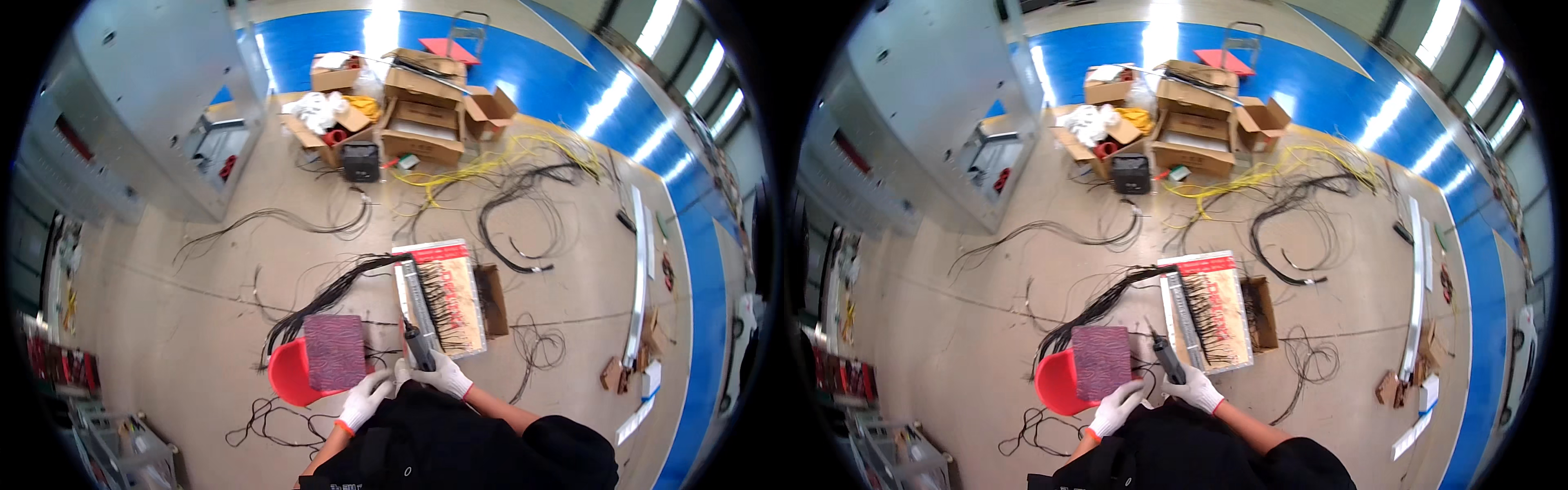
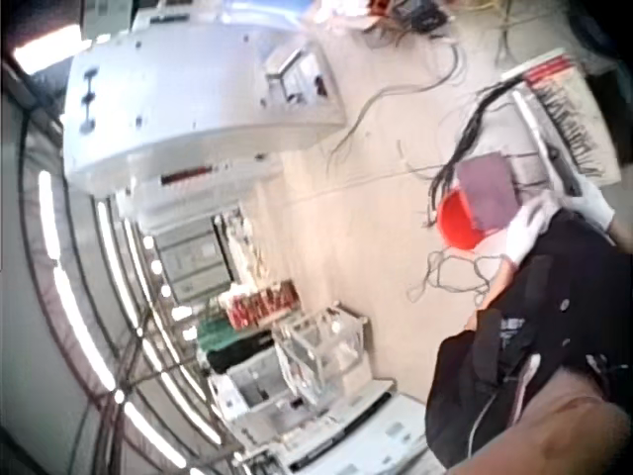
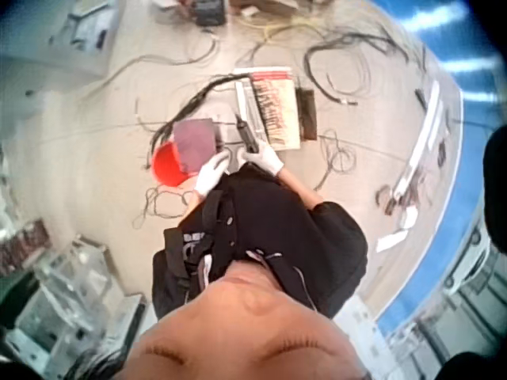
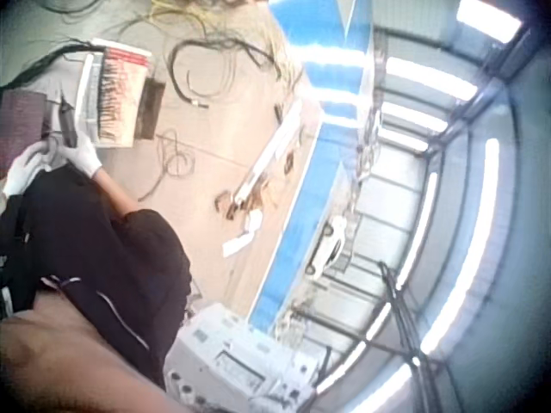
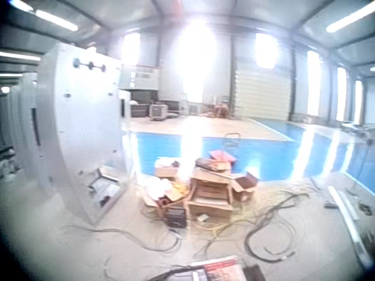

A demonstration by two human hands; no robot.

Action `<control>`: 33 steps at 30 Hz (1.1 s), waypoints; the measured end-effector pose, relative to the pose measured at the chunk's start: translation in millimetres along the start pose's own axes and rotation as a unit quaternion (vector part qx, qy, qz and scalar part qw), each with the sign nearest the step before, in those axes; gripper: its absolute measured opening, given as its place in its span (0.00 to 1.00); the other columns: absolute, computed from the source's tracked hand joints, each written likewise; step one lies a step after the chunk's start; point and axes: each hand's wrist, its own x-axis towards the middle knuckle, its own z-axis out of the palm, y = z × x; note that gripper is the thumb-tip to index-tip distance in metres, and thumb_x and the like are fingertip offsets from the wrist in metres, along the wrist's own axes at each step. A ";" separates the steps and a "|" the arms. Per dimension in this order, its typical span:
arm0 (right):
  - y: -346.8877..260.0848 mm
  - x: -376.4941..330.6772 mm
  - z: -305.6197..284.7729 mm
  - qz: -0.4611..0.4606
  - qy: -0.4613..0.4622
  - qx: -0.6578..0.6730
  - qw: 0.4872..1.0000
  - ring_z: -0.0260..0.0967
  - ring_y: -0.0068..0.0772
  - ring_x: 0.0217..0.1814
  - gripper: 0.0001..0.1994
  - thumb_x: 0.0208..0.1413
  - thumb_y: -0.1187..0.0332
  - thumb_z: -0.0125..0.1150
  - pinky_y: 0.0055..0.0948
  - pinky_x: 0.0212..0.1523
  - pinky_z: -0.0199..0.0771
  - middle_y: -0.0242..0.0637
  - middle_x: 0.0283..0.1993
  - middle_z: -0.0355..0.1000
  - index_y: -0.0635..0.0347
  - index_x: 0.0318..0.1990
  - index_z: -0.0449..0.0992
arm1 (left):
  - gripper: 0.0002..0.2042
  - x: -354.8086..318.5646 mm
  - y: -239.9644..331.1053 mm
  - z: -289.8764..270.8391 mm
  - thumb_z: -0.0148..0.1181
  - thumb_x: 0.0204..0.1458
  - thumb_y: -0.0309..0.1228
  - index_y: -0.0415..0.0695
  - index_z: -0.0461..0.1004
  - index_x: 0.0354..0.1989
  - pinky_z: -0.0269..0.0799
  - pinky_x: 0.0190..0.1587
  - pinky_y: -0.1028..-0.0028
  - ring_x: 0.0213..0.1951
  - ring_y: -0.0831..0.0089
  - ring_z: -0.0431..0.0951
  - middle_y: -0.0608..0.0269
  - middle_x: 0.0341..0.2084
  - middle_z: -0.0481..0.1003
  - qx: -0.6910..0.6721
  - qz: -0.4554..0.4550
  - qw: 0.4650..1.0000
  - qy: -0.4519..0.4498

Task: The person sits on the floor and uses pliers to strip and crimp wires attached to a terminal block. They then use a heat gun to apply heat shrink tubing to the connections. The person works methodically on multiple wires, organizing them on the board.

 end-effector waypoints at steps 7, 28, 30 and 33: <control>95.3 -76.2 -74.6 0.161 0.014 -0.011 0.987 0.76 0.35 0.44 0.22 0.48 0.56 0.71 0.34 0.48 0.74 0.40 0.41 0.79 0.58 0.47 0.77 | 0.19 5.3 -63.9 0.1 0.59 0.55 0.49 0.52 0.79 0.50 0.72 0.55 0.59 0.51 0.54 0.78 0.52 0.48 0.79 0.292 -0.064 0.938 -0.172; 97.4 -23.3 66.7 0.311 0.151 0.389 0.854 0.67 0.25 0.31 0.18 0.50 0.64 0.66 0.30 0.36 0.70 0.32 0.30 0.71 0.61 0.47 0.74 | 0.11 314.8 6.2 -67.2 0.55 0.61 0.38 0.44 0.76 0.42 0.75 0.47 0.64 0.41 0.59 0.81 0.52 0.34 0.80 0.356 -0.044 0.720 -0.594; 104.6 -5.9 83.9 0.318 0.136 0.343 0.874 0.67 0.23 0.31 0.18 0.50 0.64 0.66 0.29 0.35 0.70 0.30 0.30 0.71 0.60 0.47 0.74 | 0.11 334.2 1.2 -51.8 0.56 0.60 0.39 0.45 0.77 0.41 0.76 0.44 0.62 0.38 0.57 0.82 0.52 0.32 0.80 0.395 -0.030 0.724 -0.565; 146.4 28.2 104.0 0.218 0.239 0.381 0.866 0.71 0.27 0.34 0.17 0.49 0.61 0.67 0.31 0.38 0.72 0.34 0.32 0.74 0.61 0.43 0.75 | 0.09 371.0 -29.8 -12.7 0.60 0.57 0.40 0.49 0.78 0.36 0.76 0.35 0.56 0.30 0.51 0.81 0.53 0.23 0.79 0.495 0.172 0.718 -0.458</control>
